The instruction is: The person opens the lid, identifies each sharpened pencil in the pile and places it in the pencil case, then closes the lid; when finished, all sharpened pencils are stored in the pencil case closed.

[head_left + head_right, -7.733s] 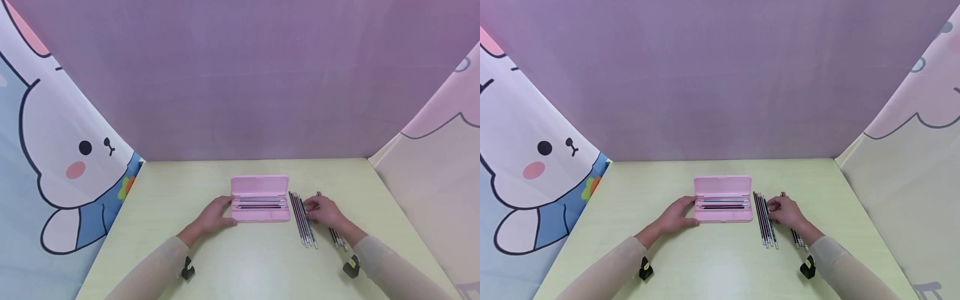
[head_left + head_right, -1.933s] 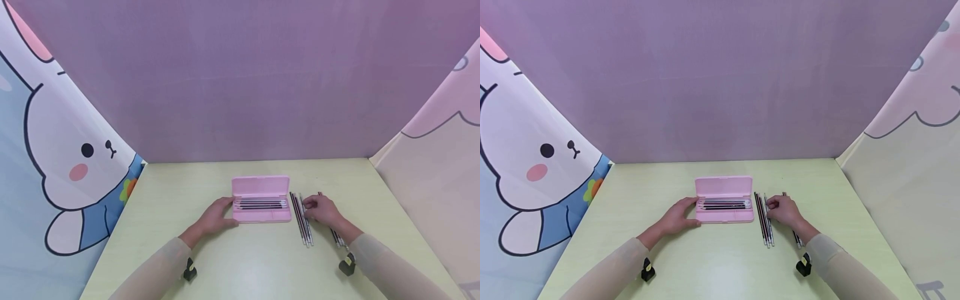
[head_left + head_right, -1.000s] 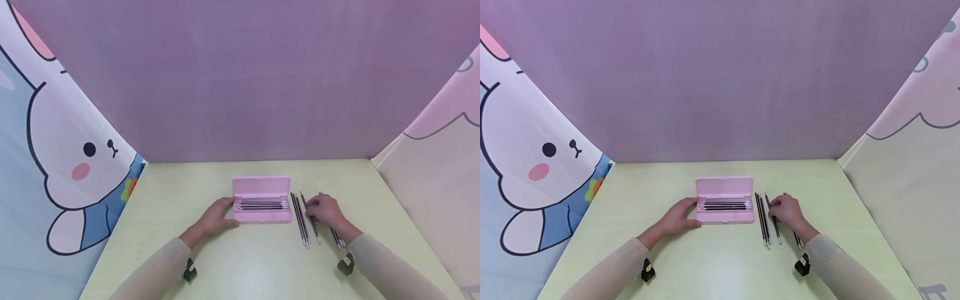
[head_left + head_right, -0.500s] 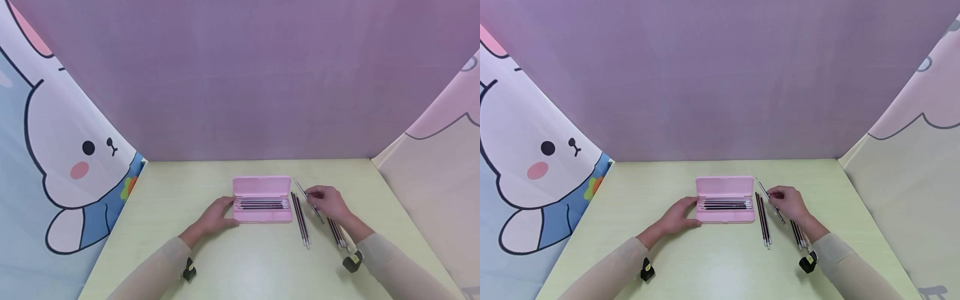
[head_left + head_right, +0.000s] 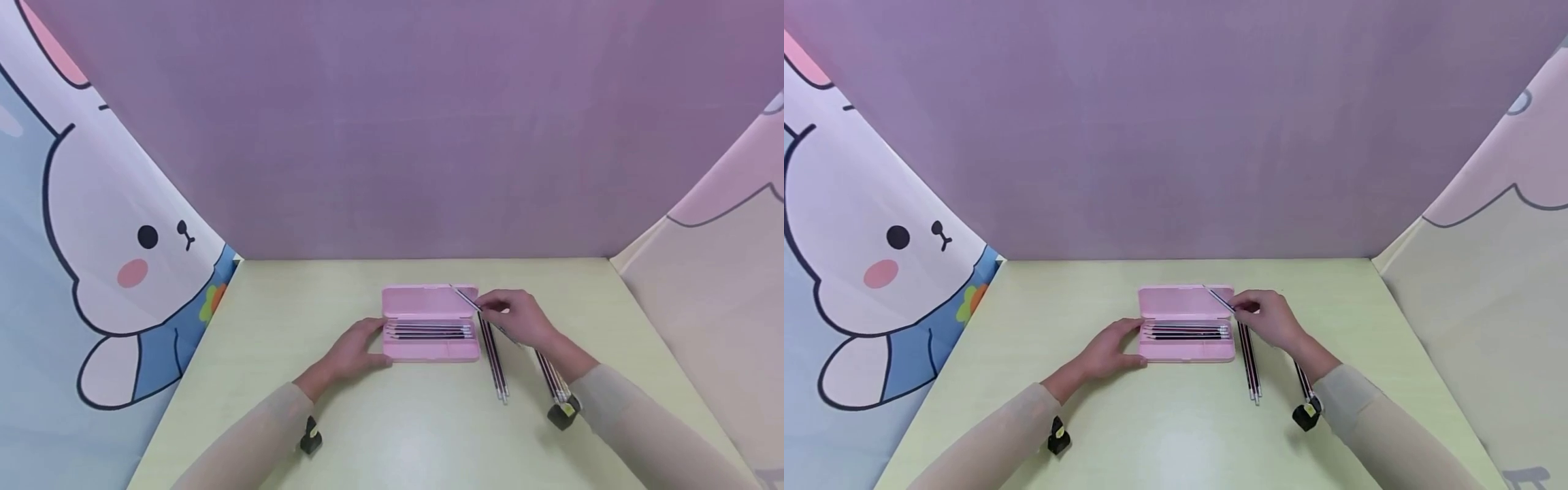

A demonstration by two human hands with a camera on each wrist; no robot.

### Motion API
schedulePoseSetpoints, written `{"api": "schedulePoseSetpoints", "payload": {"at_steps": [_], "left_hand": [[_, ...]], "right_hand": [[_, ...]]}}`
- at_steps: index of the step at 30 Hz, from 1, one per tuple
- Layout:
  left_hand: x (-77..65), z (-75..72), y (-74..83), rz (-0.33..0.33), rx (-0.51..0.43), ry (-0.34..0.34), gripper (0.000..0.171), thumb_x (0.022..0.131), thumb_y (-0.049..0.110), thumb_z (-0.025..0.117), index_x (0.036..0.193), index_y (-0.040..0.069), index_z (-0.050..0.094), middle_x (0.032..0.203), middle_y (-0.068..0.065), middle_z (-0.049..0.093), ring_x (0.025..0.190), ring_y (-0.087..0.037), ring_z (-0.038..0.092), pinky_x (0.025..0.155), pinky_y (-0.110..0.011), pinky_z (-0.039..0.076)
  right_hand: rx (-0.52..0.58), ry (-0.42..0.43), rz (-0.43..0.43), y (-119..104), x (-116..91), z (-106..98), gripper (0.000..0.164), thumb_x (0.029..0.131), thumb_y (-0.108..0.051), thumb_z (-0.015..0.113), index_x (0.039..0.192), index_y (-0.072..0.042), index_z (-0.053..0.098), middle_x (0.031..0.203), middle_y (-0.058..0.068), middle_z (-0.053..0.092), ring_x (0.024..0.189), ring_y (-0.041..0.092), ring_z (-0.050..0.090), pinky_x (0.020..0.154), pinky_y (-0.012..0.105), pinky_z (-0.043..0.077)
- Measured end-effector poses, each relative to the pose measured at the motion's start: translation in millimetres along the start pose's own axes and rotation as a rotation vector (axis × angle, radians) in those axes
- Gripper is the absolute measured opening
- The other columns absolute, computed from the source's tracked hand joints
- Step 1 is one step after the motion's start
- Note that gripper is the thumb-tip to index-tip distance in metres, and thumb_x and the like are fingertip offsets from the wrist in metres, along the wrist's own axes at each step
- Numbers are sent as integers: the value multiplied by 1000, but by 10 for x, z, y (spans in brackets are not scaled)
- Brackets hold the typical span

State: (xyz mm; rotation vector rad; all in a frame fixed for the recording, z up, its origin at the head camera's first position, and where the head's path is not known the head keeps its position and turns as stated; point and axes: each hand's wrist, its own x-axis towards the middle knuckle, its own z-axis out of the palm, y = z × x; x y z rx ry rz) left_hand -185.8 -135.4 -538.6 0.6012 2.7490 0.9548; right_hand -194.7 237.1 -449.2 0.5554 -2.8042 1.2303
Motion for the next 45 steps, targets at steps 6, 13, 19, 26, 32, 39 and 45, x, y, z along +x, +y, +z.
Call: {"api": "schedulePoseSetpoints", "payload": {"at_steps": [6, 13, 19, 26, 32, 39, 45], "left_hand": [[15, -13, 37, -9, 0, -8, 93, 83, 48, 82, 159, 15, 39, 160, -7, 44, 148, -30, 40, 123, -51, 33], [15, -1, 40, -22, 21, -9, 93, 83, 48, 82, 159, 15, 39, 159, -7, 46, 148, -30, 41, 123, -50, 33], [2, 3, 36, -18, 11, -3, 93, 83, 47, 83, 159, 15, 39, 159, -8, 45, 148, -30, 41, 123, -51, 33], [4, 4, 26, -24, 2, -2, 93, 83, 45, 84, 159, 16, 38, 159, -6, 46, 147, -29, 42, 124, -50, 33], [0, 0, 42, -30, -9, -2, 93, 83, 44, 84, 159, 16, 38, 159, -7, 46, 148, -30, 41, 124, -50, 33], [-10, 4, 42, -28, -7, 1, 93, 83, 44, 84, 159, 17, 38, 159, -7, 45, 148, -30, 41, 123, -51, 33], [0, -3, 39, -22, 1, -4, 92, 84, 45, 83, 159, 17, 39, 159, -6, 46, 148, -30, 41, 123, -50, 34]], "right_hand": [[-10, -65, -43, -184, 118, 169, 19, 91, 0, 71, 107, -7, 79, 103, 6, 77, 91, 18, 69, 78, 30, 61], [-23, -154, -139, -254, 297, 457, 19, 91, 3, 71, 105, -6, 80, 102, 5, 77, 93, 17, 70, 85, 33, 62], [-20, -201, -136, -215, 429, 692, 19, 89, 1, 75, 104, -10, 80, 99, 1, 78, 94, 16, 70, 87, 34, 62], [-14, -234, -98, -196, 489, 888, 18, 89, -1, 77, 101, -14, 81, 99, -2, 78, 96, 14, 70, 88, 32, 61], [-19, -232, -58, -180, 479, 996, 19, 88, -2, 78, 100, -17, 81, 100, -5, 77, 96, 10, 69, 89, 29, 60], [-63, -233, -39, -118, 432, 1031, 20, 86, 2, 78, 98, -13, 81, 95, -3, 77, 92, 13, 70, 83, 27, 61], [-56, -267, -78, -72, 420, 1005, 18, 88, 0, 76, 98, -14, 81, 97, -4, 78, 93, 12, 70, 85, 28, 61]]}}
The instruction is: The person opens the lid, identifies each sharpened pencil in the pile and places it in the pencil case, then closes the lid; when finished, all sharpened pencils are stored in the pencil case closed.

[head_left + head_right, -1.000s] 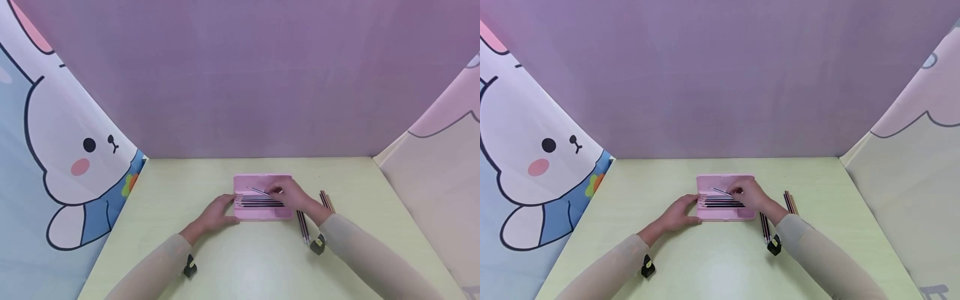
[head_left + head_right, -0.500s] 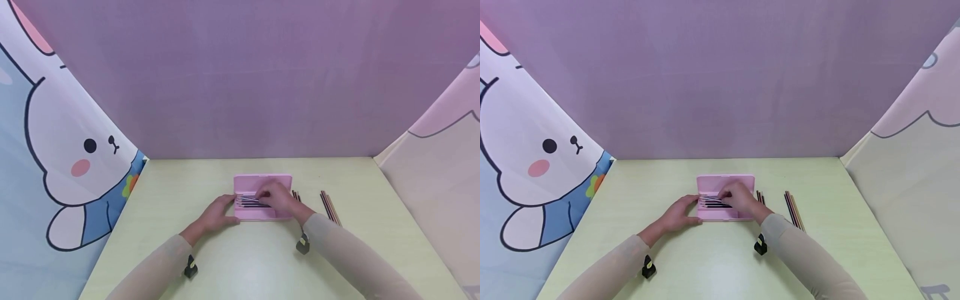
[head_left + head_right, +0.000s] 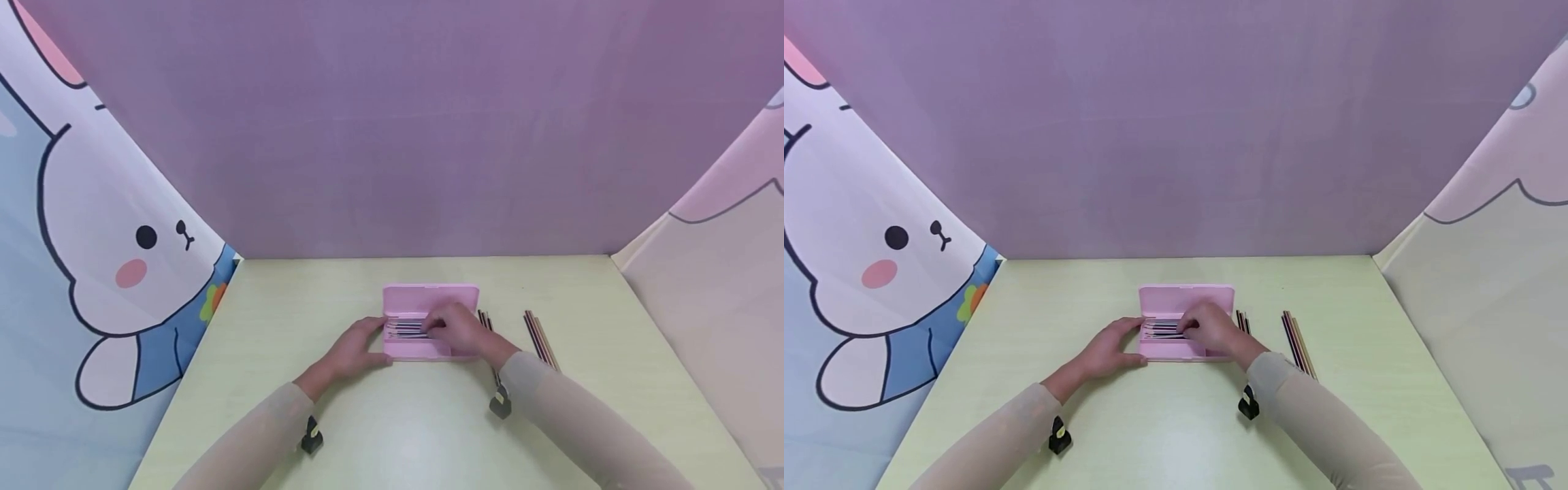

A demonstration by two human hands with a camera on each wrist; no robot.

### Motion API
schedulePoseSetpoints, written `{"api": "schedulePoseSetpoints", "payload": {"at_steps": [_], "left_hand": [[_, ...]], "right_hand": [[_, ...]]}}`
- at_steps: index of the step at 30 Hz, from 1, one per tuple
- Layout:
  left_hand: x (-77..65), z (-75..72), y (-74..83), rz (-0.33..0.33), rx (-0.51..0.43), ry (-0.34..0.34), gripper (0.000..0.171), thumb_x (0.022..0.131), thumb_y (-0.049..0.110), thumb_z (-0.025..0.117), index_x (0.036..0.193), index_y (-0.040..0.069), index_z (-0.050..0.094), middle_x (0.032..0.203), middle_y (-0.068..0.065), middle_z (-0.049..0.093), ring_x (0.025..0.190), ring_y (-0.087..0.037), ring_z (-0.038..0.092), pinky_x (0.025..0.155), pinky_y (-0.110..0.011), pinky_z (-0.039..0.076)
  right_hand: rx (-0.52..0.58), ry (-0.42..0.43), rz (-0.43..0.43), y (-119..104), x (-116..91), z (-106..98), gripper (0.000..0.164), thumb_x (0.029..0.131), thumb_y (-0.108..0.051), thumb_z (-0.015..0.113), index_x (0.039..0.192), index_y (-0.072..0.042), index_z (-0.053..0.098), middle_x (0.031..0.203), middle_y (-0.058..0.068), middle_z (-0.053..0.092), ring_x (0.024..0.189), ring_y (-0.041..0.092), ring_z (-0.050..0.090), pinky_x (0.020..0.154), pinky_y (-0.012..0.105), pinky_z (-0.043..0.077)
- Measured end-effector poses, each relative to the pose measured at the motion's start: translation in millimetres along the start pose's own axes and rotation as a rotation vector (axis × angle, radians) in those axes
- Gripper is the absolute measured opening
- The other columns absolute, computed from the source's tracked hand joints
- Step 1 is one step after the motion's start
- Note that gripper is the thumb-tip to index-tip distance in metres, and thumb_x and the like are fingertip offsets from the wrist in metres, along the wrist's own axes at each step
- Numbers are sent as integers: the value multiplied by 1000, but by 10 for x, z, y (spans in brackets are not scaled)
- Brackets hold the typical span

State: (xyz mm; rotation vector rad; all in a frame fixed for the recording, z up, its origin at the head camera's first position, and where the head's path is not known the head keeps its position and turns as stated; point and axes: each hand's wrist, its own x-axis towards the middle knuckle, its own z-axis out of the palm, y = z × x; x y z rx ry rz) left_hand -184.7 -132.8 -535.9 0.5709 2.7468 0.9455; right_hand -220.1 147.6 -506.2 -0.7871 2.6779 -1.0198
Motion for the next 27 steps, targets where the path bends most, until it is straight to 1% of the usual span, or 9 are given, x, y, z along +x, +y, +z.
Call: {"api": "schedulePoseSetpoints", "payload": {"at_steps": [4, 6, 10, 14, 18, 21, 23, 27], "left_hand": [[7, -3, 0, -4, 7, -1, 92, 84, 46, 83, 159, 16, 39, 159, -6, 46, 148, -29, 41, 123, -50, 34], [11, 2, -4, 0, 7, -1, 92, 84, 45, 83, 159, 16, 39, 159, -7, 46, 148, -30, 41, 123, -50, 34], [18, 11, -10, 0, 5, -5, 92, 84, 46, 83, 159, 17, 39, 159, -6, 45, 148, -29, 41, 124, -50, 33], [16, 13, -17, -3, 5, -2, 93, 84, 46, 83, 159, 16, 39, 160, -6, 45, 149, -29, 40, 123, -50, 33], [12, 8, -20, -8, 14, -1, 93, 83, 47, 83, 159, 17, 38, 160, -6, 44, 149, -29, 40, 124, -50, 33], [12, 0, -15, -8, 14, -2, 93, 83, 47, 83, 159, 17, 38, 160, -5, 45, 149, -29, 40, 124, -50, 32], [13, 0, -13, 0, 12, -1, 93, 83, 47, 83, 159, 16, 38, 160, -6, 45, 148, -30, 40, 124, -51, 33], [12, 8, -7, 1, 16, -4, 93, 84, 47, 83, 159, 16, 38, 160, -6, 45, 148, -30, 41, 123, -51, 33]], "right_hand": [[11, -14, -15, 12, -12, -40, 18, 89, -2, 76, 101, -14, 81, 99, -5, 79, 96, 11, 70, 89, 30, 61], [13, -11, -28, 21, -21, -62, 18, 89, -3, 76, 103, -13, 81, 100, -3, 79, 98, 13, 71, 92, 33, 60], [6, 6, -27, 30, -55, -130, 18, 89, -5, 77, 107, -10, 79, 103, -1, 78, 100, 16, 71, 95, 38, 59], [2, -7, -16, 38, -91, -204, 17, 90, -2, 75, 107, -5, 78, 102, 4, 77, 98, 19, 71, 92, 38, 61], [18, -21, -41, 68, -119, -249, 17, 89, 2, 74, 106, 0, 77, 100, 9, 78, 97, 23, 73, 89, 37, 62], [21, -19, -56, 91, -135, -274, 16, 90, 1, 73, 106, 0, 77, 100, 8, 78, 96, 22, 74, 88, 36, 63], [27, -18, -47, 94, -151, -305, 16, 91, -1, 73, 106, -1, 77, 100, 7, 78, 96, 21, 73, 88, 36, 62], [42, -12, 9, 89, -211, -415, 16, 92, -5, 73, 108, -7, 78, 101, 2, 78, 96, 18, 71, 90, 38, 61]]}}
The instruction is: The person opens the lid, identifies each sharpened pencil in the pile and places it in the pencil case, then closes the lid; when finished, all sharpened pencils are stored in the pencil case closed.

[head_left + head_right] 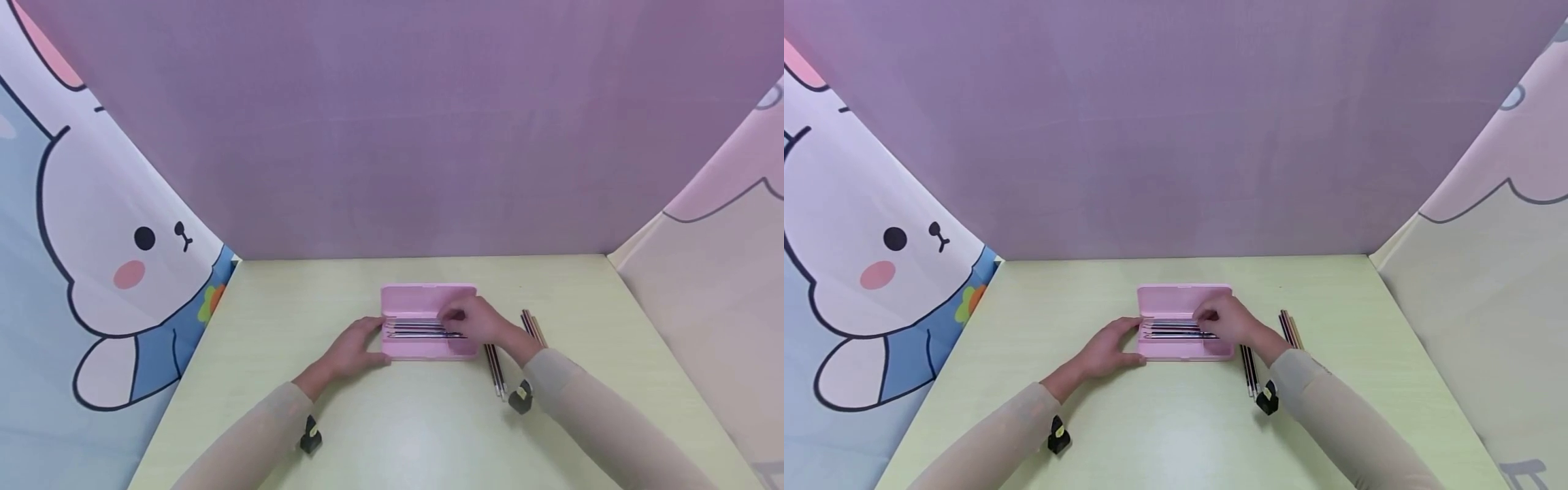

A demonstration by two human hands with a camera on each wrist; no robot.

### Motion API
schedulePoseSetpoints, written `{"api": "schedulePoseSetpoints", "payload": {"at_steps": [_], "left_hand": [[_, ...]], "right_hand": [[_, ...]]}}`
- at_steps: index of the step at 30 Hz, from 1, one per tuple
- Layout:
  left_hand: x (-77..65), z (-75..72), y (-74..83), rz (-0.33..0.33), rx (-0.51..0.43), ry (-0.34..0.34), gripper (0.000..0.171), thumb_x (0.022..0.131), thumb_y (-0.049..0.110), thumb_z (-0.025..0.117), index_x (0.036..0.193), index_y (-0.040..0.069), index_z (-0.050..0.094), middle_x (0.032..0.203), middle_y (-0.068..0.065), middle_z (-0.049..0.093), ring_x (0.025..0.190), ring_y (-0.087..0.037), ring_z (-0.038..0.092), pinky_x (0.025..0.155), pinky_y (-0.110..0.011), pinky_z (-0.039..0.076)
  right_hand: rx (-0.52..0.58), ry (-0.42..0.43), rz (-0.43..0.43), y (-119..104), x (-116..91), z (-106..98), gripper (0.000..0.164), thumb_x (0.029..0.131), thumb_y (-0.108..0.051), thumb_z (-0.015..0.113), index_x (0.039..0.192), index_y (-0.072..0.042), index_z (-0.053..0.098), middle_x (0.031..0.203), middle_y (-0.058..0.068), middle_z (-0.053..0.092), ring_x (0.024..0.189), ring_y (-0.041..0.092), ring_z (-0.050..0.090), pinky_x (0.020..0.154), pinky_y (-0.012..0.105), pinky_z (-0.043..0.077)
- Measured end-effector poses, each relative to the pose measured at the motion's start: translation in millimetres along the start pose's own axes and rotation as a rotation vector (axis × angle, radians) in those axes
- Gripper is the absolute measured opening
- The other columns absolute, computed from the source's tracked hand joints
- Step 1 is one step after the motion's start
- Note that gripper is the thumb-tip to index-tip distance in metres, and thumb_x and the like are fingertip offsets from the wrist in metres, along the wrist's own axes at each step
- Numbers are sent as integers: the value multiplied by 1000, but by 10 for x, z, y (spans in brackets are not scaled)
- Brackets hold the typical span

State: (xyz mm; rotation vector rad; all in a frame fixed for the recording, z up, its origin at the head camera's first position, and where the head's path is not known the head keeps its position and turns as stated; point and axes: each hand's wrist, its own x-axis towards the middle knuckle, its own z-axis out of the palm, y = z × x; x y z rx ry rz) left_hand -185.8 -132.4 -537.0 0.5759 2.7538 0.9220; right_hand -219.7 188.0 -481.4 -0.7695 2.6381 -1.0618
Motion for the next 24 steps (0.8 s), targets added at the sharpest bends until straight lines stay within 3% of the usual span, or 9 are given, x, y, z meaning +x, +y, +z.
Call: {"api": "schedulePoseSetpoints", "payload": {"at_steps": [7, 13, 18, 24], "left_hand": [[-2, 12, 9, -9, -13, -2, 92, 84, 46, 83, 159, 16, 39, 159, -6, 45, 148, -30, 41, 124, -50, 33], [0, 4, 6, -13, 2, 2, 93, 84, 48, 82, 159, 16, 38, 160, -6, 44, 148, -29, 40, 123, -51, 34], [5, 3, -2, -12, -7, -1, 93, 83, 48, 83, 159, 16, 38, 160, -7, 45, 148, -30, 40, 123, -51, 33], [12, 13, -11, -9, -2, 4, 93, 83, 48, 83, 159, 18, 39, 159, -5, 45, 148, -30, 41, 123, -51, 33]], "right_hand": [[12, 67, 43, 75, -229, -256, 22, 94, -8, 72, 115, -3, 75, 103, 7, 77, 95, 21, 70, 86, 38, 61], [93, 127, 174, 237, -441, -416, 30, 94, -7, 70, 122, 4, 68, 102, 14, 73, 87, 21, 71, 71, 38, 65], [188, 139, 308, 367, -580, -432, 36, 94, -5, 70, 126, 9, 63, 106, 20, 70, 88, 24, 72, 72, 39, 66], [252, 148, 405, 477, -644, -343, 41, 89, -4, 73, 127, 9, 62, 107, 20, 69, 83, 24, 71, 72, 38, 65]]}}
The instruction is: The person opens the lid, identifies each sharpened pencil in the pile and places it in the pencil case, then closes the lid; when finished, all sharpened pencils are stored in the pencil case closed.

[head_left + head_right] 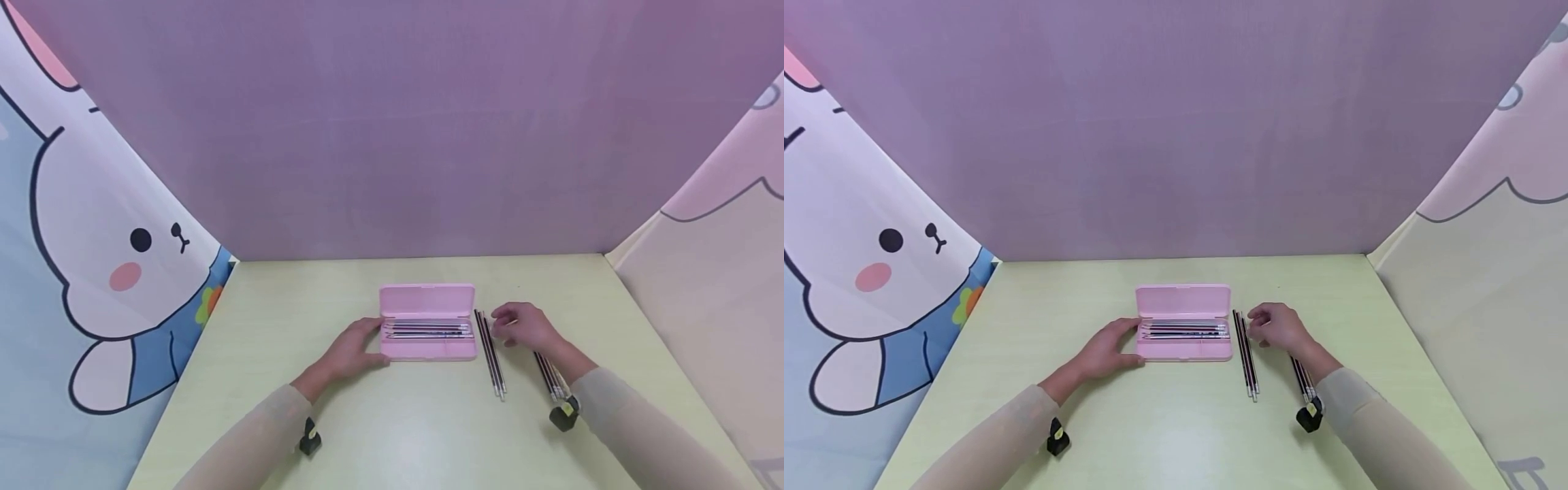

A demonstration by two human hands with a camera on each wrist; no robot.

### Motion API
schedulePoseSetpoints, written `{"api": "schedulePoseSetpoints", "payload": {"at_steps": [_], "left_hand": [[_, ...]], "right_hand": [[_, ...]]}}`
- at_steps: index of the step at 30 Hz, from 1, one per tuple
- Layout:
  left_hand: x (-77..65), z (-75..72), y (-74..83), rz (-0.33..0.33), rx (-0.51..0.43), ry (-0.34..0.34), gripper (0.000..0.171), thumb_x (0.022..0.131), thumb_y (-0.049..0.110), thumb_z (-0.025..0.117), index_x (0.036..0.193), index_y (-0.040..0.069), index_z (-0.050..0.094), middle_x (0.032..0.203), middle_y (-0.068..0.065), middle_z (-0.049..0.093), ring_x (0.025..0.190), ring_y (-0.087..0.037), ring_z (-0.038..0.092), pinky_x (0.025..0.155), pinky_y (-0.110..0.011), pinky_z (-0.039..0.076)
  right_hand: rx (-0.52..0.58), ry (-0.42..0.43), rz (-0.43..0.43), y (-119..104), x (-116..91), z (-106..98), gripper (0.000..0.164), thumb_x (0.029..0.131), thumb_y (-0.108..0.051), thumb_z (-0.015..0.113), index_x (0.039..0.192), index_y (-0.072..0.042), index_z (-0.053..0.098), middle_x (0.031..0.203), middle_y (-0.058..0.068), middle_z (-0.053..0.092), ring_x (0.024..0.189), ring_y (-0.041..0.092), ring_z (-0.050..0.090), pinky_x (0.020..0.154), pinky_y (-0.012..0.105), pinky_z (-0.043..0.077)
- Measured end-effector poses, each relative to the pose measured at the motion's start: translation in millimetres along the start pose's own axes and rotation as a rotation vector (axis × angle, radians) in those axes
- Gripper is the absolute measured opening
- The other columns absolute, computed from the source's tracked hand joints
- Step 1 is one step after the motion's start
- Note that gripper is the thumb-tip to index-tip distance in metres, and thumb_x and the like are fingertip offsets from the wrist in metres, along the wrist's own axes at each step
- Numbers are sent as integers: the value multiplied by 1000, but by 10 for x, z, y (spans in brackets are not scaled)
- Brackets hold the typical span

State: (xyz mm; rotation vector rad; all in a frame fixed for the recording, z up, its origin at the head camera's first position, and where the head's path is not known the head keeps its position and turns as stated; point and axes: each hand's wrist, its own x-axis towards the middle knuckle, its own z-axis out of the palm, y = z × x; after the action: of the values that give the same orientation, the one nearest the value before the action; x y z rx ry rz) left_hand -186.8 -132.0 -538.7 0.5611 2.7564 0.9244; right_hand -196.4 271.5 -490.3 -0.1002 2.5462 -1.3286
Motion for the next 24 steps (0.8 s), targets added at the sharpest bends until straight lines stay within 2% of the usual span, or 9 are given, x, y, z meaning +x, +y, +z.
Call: {"api": "schedulePoseSetpoints", "payload": {"at_steps": [7, 18, 24], "left_hand": [[-9, 2, 0, 2, 1, 1, 93, 83, 48, 83, 159, 17, 39, 159, -6, 45, 148, -30, 41, 123, -51, 33], [-14, -2, 12, 4, -1, 2, 93, 83, 47, 83, 159, 15, 39, 159, -6, 46, 148, -30, 41, 123, -50, 34], [-33, -8, 29, 7, -16, 6, 93, 83, 46, 83, 159, 15, 39, 159, -7, 45, 148, -31, 40, 123, -51, 33]], "right_hand": [[-55, 42, 95, 89, -8, 131, 42, 86, -12, 79, 124, 1, 66, 107, 14, 70, 82, 21, 67, 68, 34, 63], [-98, 95, 87, 110, -19, 203, 43, 82, -9, 82, 120, 1, 67, 105, 14, 70, 84, 20, 66, 65, 33, 62], [-59, 101, 109, 118, -11, 190, 44, 82, -5, 81, 122, 4, 65, 105, 16, 70, 80, 20, 67, 65, 33, 64]]}}
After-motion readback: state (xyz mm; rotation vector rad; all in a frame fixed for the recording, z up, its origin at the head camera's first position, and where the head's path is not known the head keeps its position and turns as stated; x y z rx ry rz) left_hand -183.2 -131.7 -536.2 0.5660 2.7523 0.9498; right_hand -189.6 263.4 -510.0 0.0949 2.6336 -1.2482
